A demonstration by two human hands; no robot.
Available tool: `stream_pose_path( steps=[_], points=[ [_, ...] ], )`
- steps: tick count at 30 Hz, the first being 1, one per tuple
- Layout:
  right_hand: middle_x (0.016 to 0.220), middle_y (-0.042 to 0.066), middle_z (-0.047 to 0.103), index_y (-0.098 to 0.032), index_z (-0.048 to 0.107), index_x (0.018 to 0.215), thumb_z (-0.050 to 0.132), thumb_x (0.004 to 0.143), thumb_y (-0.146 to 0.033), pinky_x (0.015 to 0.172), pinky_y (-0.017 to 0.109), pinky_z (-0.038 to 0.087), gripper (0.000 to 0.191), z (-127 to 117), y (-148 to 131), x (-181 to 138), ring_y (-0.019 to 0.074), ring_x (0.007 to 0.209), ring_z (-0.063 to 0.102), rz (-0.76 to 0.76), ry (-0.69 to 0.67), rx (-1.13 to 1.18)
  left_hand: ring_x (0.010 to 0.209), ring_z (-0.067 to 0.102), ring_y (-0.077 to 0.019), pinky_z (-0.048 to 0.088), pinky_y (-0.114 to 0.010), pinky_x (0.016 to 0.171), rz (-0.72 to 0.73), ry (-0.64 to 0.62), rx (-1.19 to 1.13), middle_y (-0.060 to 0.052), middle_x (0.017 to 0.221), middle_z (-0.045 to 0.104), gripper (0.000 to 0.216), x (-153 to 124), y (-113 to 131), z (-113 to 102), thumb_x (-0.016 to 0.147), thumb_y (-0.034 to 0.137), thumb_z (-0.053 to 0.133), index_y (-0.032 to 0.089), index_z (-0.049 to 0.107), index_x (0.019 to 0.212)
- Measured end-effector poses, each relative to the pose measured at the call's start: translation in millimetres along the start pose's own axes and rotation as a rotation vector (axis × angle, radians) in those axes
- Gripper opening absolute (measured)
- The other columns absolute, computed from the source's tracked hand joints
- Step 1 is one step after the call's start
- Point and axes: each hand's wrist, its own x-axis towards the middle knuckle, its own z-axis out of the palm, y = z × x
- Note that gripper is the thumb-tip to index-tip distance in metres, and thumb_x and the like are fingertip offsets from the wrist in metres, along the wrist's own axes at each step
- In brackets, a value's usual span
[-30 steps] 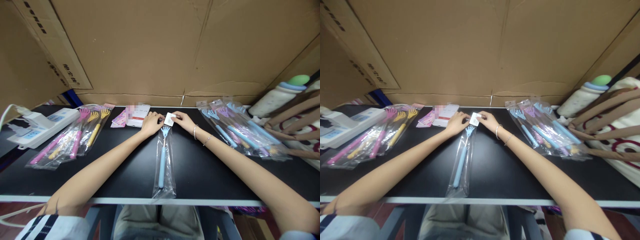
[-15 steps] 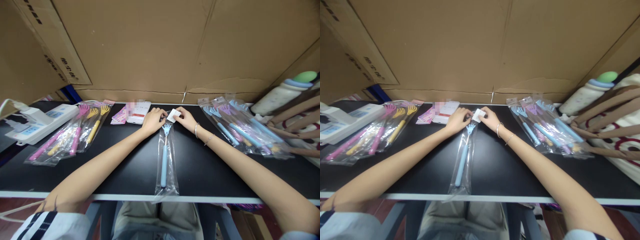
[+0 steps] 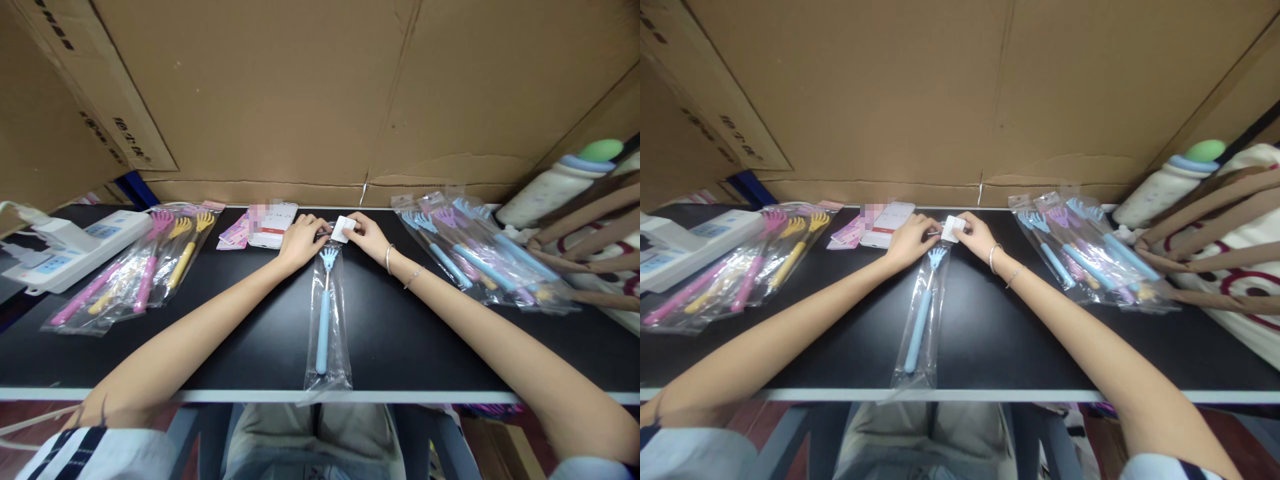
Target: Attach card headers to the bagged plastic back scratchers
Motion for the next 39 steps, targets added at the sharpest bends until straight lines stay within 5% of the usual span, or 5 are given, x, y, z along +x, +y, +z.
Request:
stream_pose_path(
  steps=[20,39],
  points=[
    [0.082,0.001,0.062,-0.022,0.052,0.085,0.063,0.072,-0.053,0.063,0.027,0.045,0.035,-7.3,1.7,-0.4,0.0148,0.075,0.057,0.046,0.150,0.072,0.093,0.055,-0.0195,0.042,-0.031,0.078,0.057,0.049,-0.078,-0.002,0.093,0.066,0.010,-0.3,2.3,-4.9,0.088,0.021,0.052,0.022,0.061,0.091],
    [0.080,0.002,0.063,-0.020,0.055,0.084,0.062,0.073,-0.048,0.082,0.034,0.046,0.031,-3.9,6.7,1.6,0.0176,0.080,0.060,-0.028,0.119,-0.003,0.091,0.057,-0.0169,0.044,-0.029,0.081,0.112,0.099,-0.174,-0.003,0.093,0.063,0.015,0.1,-1.8,-2.6,0.087,0.015,0.049,0.021,0.061,0.092]
  ],
)
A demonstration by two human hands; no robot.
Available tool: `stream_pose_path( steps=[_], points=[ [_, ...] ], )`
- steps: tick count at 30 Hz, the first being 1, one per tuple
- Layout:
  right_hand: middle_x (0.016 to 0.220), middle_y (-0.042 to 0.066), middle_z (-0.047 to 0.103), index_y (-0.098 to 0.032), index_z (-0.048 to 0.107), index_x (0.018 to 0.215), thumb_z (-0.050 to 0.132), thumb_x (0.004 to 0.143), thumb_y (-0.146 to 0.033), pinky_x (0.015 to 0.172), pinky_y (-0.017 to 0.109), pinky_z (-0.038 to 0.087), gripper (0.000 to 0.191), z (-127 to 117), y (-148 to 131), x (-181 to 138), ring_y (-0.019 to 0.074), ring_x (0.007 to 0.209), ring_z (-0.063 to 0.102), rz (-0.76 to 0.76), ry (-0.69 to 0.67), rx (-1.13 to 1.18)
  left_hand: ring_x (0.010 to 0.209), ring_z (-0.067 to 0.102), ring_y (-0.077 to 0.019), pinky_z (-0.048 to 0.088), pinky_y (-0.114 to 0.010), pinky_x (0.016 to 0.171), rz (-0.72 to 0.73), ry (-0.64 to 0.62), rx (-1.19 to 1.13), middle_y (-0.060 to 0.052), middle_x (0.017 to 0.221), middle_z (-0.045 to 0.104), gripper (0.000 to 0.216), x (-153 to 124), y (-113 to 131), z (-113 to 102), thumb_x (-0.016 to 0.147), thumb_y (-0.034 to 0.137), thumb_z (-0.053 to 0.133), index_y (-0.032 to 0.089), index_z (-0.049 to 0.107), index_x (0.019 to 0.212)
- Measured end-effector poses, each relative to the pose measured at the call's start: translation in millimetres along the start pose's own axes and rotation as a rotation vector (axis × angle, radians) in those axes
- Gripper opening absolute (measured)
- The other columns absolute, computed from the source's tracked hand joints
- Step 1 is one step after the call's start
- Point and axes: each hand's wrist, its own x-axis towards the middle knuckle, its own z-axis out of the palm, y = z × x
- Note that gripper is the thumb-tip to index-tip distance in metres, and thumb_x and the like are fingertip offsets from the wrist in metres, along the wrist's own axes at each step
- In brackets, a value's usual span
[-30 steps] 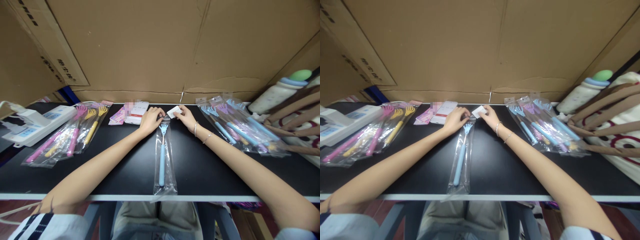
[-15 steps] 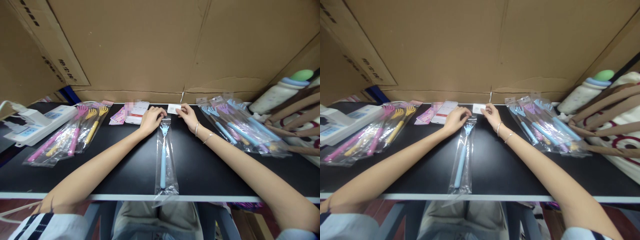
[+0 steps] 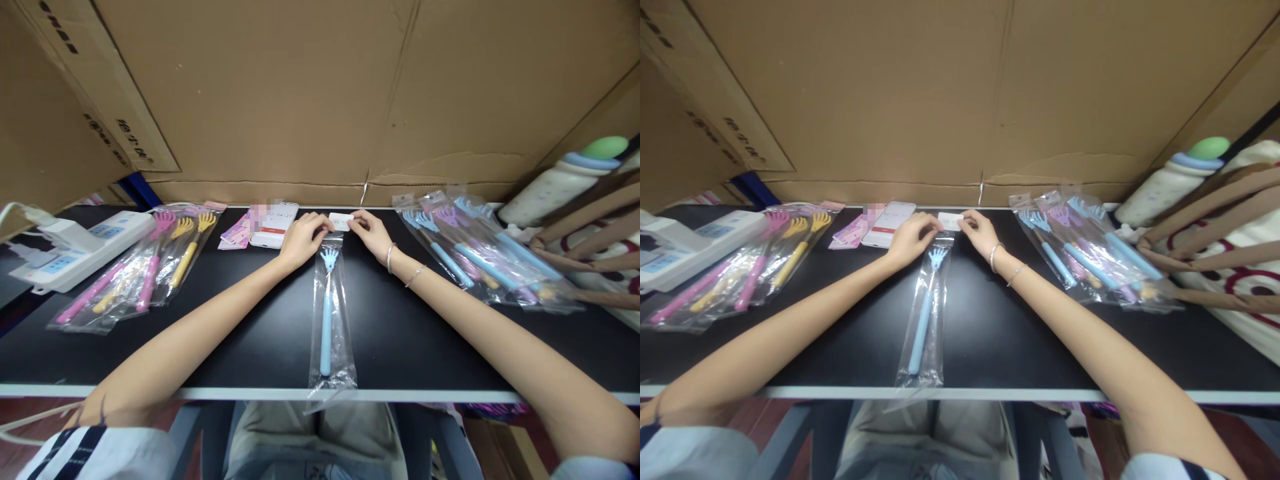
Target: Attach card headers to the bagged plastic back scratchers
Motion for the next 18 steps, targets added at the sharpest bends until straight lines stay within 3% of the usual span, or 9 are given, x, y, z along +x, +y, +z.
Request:
stream_pose_path(
  steps=[18],
  points=[
    [0.089,0.007,0.068,-0.018,0.063,0.089,0.062,0.075,-0.047,0.087,0.038,0.048,0.031,-0.5,4.6,0.9,0.0221,0.088,0.064,-0.020,0.003,-0.019,0.088,0.058,-0.0149,0.045,-0.027,0.082,0.021,0.042,-0.094,-0.003,0.091,0.065,0.014,0.0,-1.7,0.4,0.086,0.014,0.051,0.018,0.063,0.091]
  ],
)
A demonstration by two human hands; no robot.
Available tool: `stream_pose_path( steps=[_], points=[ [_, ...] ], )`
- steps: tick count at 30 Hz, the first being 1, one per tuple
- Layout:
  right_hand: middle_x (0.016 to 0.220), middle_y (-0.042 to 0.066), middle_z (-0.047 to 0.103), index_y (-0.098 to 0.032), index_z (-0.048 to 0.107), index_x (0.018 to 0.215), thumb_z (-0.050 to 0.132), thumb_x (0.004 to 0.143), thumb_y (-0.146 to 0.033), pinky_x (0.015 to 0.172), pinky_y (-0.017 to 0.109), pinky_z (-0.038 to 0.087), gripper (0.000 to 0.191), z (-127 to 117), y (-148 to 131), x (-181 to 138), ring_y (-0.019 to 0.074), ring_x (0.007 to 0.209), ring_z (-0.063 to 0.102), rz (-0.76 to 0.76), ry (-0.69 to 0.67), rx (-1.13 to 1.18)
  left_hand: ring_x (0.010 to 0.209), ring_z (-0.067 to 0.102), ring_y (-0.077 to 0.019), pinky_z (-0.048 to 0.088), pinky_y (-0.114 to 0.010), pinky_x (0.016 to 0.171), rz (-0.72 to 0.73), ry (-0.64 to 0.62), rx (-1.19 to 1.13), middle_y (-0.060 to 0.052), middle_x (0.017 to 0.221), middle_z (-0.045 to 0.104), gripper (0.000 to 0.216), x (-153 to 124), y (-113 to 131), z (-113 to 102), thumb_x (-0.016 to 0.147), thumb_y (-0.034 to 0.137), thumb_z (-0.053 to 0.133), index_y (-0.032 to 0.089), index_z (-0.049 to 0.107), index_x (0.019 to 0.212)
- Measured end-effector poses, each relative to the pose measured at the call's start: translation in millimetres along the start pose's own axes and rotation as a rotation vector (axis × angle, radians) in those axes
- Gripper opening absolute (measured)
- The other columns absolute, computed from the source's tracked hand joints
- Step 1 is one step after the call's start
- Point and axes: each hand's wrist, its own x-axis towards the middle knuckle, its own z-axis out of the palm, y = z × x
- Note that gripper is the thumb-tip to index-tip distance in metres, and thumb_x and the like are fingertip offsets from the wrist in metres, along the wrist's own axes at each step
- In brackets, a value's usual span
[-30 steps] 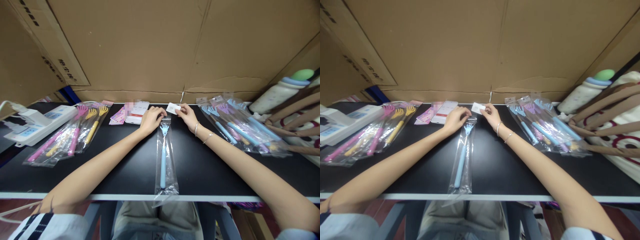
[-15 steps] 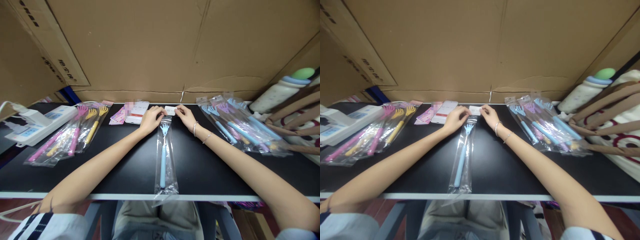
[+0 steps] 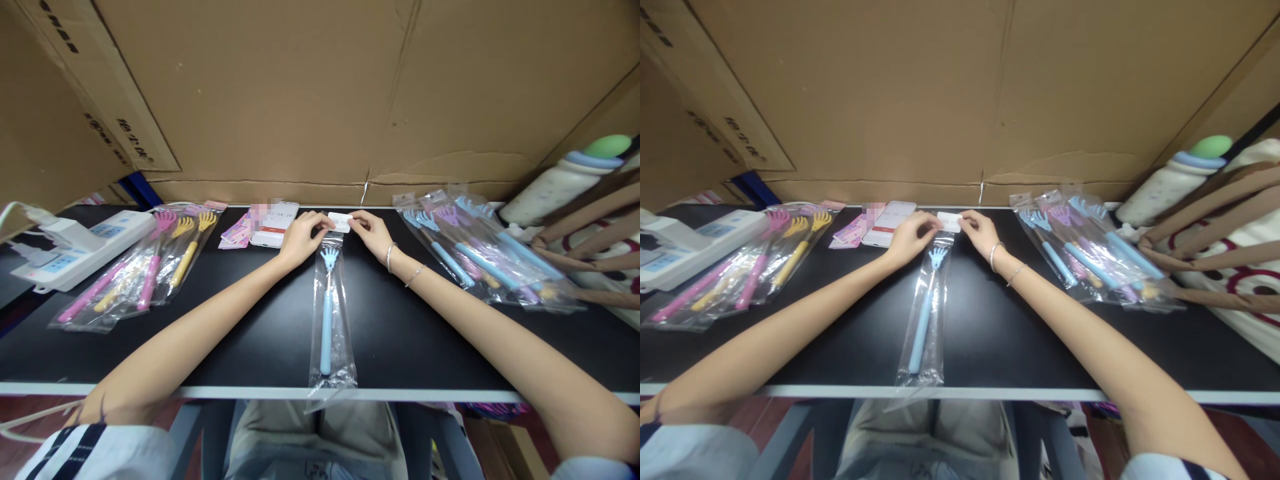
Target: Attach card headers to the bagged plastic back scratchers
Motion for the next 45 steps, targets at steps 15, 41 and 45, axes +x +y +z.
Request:
stream_pose_path(
  steps=[15,41,45],
  points=[
    [0.065,-0.002,0.063,-0.019,0.059,0.094,0.064,0.075,-0.032,0.080,0.034,0.047,0.024,1,-6,-5,0.0153,0.067,0.062,-0.008,-0.016,-0.058,0.081,0.059,-0.0138,0.047,-0.027,0.077,0.003,0.063,-0.175,-0.003,0.087,0.063,0.010,0,-9,6,0.083,0.013,0.054,0.018,0.057,0.090],
    [0.064,0.000,0.064,-0.019,0.056,0.079,0.066,0.075,-0.036,0.074,0.032,0.050,0.020,1,-10,-5,0.0149,0.065,0.064,0.023,0.004,0.042,0.079,0.059,-0.0126,0.047,-0.026,0.075,0.008,0.063,-0.252,-0.002,0.084,0.065,0.006,2,-9,5,0.081,0.011,0.056,0.017,0.059,0.082],
    [0.065,0.000,0.066,-0.020,0.056,0.080,0.066,0.076,-0.038,0.075,0.032,0.052,0.022,2,-8,-5,0.0149,0.066,0.066,0.024,-0.001,0.060,0.080,0.059,-0.0136,0.048,-0.028,0.077,0.014,0.073,-0.228,-0.002,0.085,0.065,0.006,2,-8,4,0.082,0.012,0.055,0.017,0.059,0.081]
  ],
)
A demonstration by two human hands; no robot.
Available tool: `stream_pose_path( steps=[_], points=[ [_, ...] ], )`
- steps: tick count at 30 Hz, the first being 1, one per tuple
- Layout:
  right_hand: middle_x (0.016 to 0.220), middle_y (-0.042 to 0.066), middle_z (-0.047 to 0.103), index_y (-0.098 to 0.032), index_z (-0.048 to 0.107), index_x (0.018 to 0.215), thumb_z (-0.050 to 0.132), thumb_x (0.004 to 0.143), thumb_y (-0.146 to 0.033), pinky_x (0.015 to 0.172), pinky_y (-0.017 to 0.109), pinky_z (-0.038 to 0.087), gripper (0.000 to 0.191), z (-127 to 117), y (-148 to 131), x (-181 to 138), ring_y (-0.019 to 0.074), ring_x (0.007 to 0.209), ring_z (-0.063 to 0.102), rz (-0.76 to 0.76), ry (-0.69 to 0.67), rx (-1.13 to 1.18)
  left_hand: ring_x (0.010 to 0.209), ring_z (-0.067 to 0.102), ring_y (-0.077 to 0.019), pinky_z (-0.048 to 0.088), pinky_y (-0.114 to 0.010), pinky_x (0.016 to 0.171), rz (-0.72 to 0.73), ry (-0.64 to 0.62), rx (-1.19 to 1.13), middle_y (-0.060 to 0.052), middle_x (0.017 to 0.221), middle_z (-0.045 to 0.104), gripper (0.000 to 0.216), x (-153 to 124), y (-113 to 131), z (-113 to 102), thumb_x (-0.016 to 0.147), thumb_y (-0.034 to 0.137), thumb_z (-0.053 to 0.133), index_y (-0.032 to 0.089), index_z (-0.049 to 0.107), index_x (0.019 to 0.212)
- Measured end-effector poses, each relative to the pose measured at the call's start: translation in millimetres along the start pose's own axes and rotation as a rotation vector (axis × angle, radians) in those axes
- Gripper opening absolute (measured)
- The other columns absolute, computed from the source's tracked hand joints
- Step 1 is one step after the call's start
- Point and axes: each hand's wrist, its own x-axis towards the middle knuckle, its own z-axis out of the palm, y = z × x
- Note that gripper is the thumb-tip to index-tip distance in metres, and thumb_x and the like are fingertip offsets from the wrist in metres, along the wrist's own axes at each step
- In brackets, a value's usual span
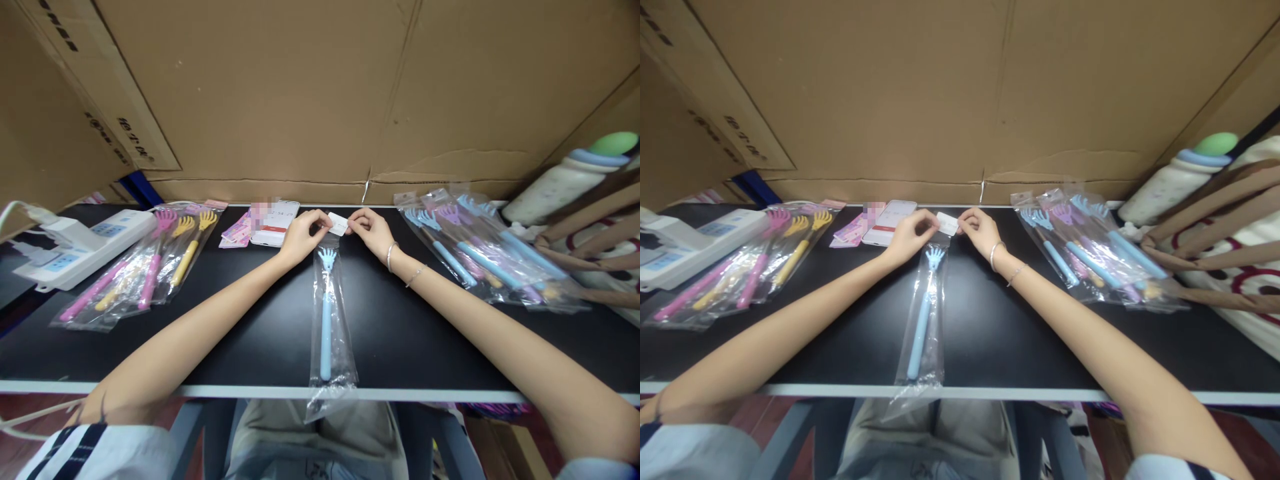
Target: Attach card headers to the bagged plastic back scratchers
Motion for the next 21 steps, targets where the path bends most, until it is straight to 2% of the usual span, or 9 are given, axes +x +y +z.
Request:
stream_pose_path(
  steps=[10,16,21],
  points=[
    [0.068,0.001,0.067,-0.020,0.054,0.078,0.071,0.071,-0.042,0.073,0.034,0.056,0.029,4,-3,-1,0.0164,0.067,0.069,0.032,-0.029,0.046,0.078,0.055,-0.0132,0.046,-0.026,0.070,0.028,0.007,0.038,-0.004,0.087,0.060,0.013,0,3,-1,0.081,0.008,0.051,0.017,0.060,0.083],
    [0.073,0.002,0.066,-0.020,0.055,0.078,0.070,0.073,-0.036,0.075,0.034,0.056,0.023,5,-11,-4,0.0166,0.071,0.068,0.046,-0.052,0.010,0.080,0.056,-0.0107,0.050,-0.022,0.065,0.021,0.030,-0.018,-0.008,0.110,0.051,0.008,-3,2,0,0.086,0.016,0.052,0.017,0.060,0.090],
    [0.080,0.003,0.065,-0.020,0.055,0.076,0.067,0.074,-0.028,0.082,0.034,0.054,0.014,6,-11,-4,0.0162,0.082,0.066,-0.022,-0.026,-0.057,0.082,0.058,-0.0112,0.050,-0.019,0.061,-0.023,0.007,-0.056,-0.008,0.108,0.053,0.010,-2,4,0,0.087,0.021,0.054,0.017,0.058,0.095]
  ],
)
